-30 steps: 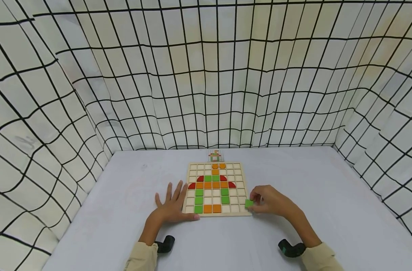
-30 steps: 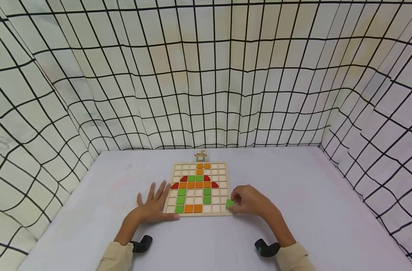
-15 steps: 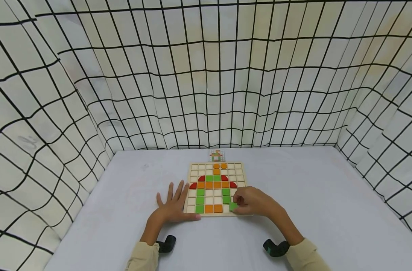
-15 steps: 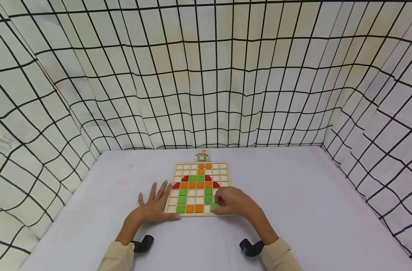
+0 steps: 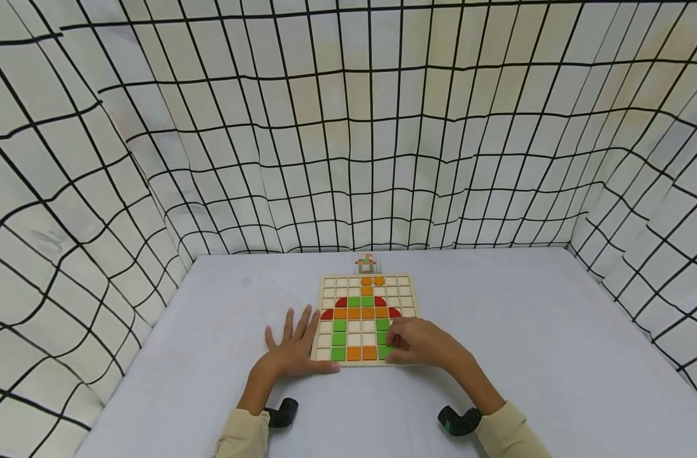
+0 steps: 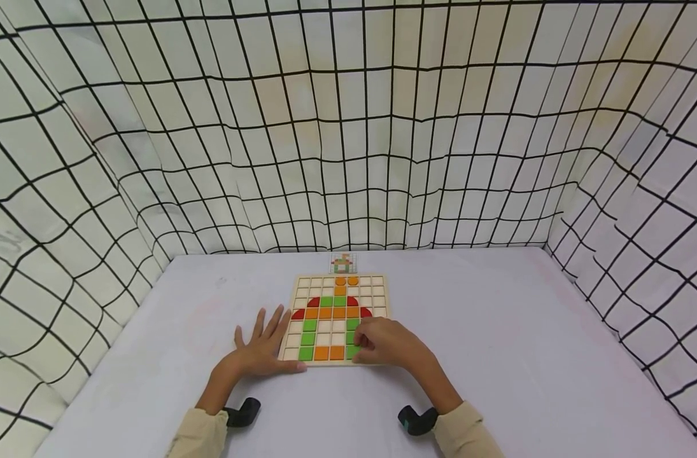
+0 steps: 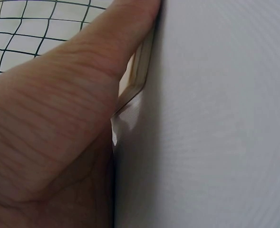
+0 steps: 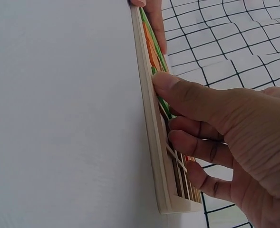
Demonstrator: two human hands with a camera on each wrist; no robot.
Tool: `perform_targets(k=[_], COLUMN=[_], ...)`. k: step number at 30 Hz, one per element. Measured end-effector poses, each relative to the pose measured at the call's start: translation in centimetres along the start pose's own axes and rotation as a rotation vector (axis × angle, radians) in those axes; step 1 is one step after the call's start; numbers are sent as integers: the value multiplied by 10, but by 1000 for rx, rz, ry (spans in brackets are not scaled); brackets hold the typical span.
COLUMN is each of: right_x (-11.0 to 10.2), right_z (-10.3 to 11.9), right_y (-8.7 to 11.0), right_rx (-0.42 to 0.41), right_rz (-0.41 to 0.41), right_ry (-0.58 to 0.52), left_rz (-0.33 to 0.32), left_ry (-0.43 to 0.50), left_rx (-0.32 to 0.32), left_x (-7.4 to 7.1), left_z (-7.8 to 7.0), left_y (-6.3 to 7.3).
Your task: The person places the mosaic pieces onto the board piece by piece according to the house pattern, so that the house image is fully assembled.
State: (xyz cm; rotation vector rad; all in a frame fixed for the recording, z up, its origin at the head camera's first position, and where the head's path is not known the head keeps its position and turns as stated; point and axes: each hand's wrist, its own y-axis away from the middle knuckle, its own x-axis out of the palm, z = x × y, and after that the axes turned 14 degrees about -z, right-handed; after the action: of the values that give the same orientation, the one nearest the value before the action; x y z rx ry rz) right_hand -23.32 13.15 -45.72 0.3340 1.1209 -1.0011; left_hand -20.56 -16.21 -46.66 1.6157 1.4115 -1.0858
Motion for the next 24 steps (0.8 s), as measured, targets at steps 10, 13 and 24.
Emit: perform_targets(k=[10, 13, 24], right_x=[-1, -1, -1], right_z=[1, 3, 4], right_y=[3, 3, 2], right_rx=[-20, -24, -25], right_rz=[-17, -24, -23], right_ry=[-3, -2, 23], left_rz=[-10, -10, -5], left_ry=[19, 20, 17], left_rx=[9, 9, 2], left_x=[3, 3, 2], left_z=[0, 0, 1], left_y=[0, 0, 0])
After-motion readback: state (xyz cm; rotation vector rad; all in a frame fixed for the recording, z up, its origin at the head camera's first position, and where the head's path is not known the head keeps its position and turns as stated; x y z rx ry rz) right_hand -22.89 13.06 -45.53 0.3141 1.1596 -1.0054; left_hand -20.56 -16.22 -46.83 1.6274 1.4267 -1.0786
